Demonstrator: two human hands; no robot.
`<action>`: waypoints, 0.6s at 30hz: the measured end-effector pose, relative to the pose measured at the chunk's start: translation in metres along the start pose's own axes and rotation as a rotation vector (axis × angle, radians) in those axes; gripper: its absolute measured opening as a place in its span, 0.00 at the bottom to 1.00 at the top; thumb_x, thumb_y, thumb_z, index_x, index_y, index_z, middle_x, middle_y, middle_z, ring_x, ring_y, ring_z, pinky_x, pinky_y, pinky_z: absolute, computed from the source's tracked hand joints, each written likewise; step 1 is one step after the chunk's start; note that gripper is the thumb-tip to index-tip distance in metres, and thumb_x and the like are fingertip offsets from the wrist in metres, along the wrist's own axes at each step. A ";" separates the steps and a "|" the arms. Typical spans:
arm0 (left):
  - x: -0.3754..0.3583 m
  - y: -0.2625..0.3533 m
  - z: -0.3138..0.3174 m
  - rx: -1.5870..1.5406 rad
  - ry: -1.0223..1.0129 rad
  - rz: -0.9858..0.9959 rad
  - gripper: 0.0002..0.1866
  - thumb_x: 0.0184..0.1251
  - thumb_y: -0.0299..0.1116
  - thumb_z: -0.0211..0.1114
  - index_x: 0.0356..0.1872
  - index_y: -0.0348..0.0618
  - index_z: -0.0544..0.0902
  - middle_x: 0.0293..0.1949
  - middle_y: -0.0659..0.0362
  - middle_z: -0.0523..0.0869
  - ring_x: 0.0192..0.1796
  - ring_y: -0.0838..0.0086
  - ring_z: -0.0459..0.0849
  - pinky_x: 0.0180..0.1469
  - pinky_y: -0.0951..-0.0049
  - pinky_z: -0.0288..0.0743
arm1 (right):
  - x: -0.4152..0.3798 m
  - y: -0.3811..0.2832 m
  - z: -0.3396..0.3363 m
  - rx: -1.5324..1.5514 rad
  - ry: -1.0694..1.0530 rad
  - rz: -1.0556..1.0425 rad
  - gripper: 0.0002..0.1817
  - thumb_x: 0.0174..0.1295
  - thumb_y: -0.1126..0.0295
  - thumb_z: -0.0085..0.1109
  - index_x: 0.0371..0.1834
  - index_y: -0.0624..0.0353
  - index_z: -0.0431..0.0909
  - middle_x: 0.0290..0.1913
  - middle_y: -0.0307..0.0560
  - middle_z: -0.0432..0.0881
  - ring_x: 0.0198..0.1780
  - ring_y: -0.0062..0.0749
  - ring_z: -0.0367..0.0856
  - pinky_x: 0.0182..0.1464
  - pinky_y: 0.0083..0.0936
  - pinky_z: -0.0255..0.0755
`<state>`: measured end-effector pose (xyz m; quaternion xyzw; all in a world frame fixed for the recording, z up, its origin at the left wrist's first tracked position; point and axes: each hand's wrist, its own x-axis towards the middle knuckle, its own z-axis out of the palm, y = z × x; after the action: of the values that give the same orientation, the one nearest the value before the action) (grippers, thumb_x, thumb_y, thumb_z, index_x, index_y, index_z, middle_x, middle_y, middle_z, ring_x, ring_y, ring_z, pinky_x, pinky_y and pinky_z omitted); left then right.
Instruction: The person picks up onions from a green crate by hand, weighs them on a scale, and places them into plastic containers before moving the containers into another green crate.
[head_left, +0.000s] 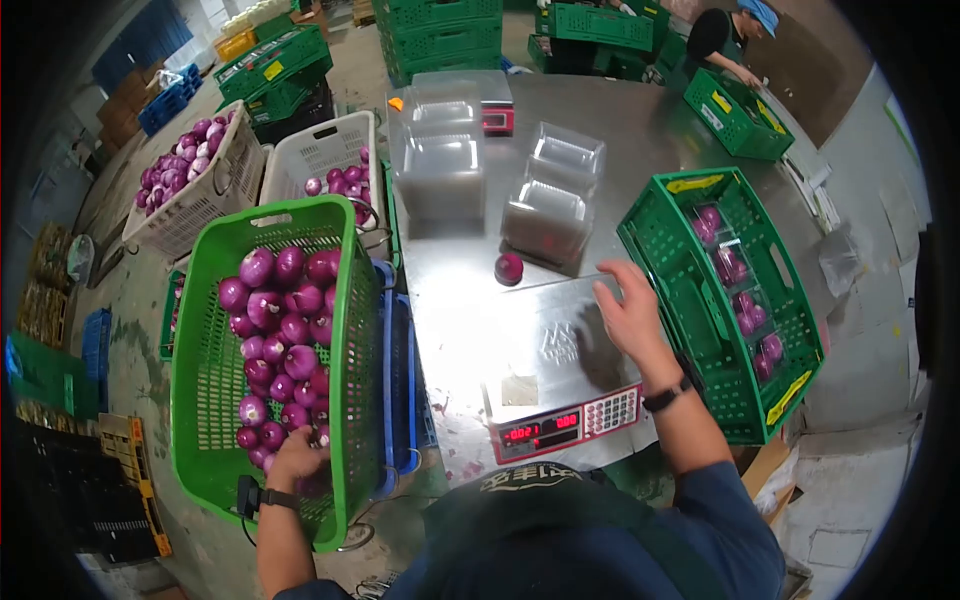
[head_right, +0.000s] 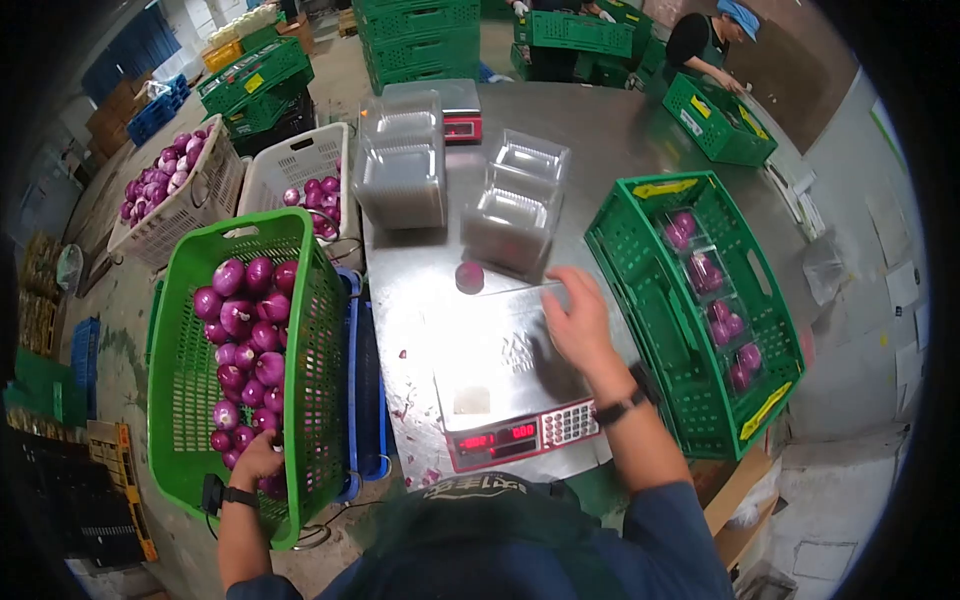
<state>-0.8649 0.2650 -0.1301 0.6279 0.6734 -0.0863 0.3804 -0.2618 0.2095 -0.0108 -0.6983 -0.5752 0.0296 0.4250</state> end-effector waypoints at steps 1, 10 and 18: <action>-0.004 0.007 -0.001 -0.006 0.008 0.023 0.37 0.51 0.50 0.80 0.57 0.33 0.81 0.52 0.41 0.88 0.54 0.52 0.88 0.58 0.59 0.79 | 0.024 0.005 0.021 -0.011 0.017 -0.077 0.13 0.65 0.72 0.62 0.51 0.63 0.81 0.50 0.56 0.84 0.55 0.54 0.81 0.61 0.38 0.74; -0.014 0.039 0.000 -0.206 0.028 0.124 0.46 0.55 0.43 0.79 0.74 0.38 0.69 0.68 0.41 0.78 0.70 0.54 0.77 0.71 0.63 0.70 | 0.152 0.102 0.133 -0.595 -0.587 -0.214 0.23 0.79 0.57 0.41 0.37 0.64 0.80 0.41 0.66 0.84 0.46 0.66 0.83 0.50 0.54 0.76; 0.010 0.022 0.026 0.133 0.143 0.005 0.47 0.47 0.49 0.83 0.68 0.42 0.71 0.56 0.41 0.85 0.59 0.46 0.84 0.61 0.52 0.78 | 0.157 0.097 0.124 -0.286 -0.366 -0.171 0.20 0.67 0.58 0.68 0.31 0.64 0.74 0.29 0.56 0.79 0.31 0.52 0.77 0.37 0.41 0.72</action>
<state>-0.8340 0.2616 -0.1466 0.6581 0.6901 -0.0850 0.2889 -0.1991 0.4108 -0.0805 -0.6831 -0.6980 0.0378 0.2115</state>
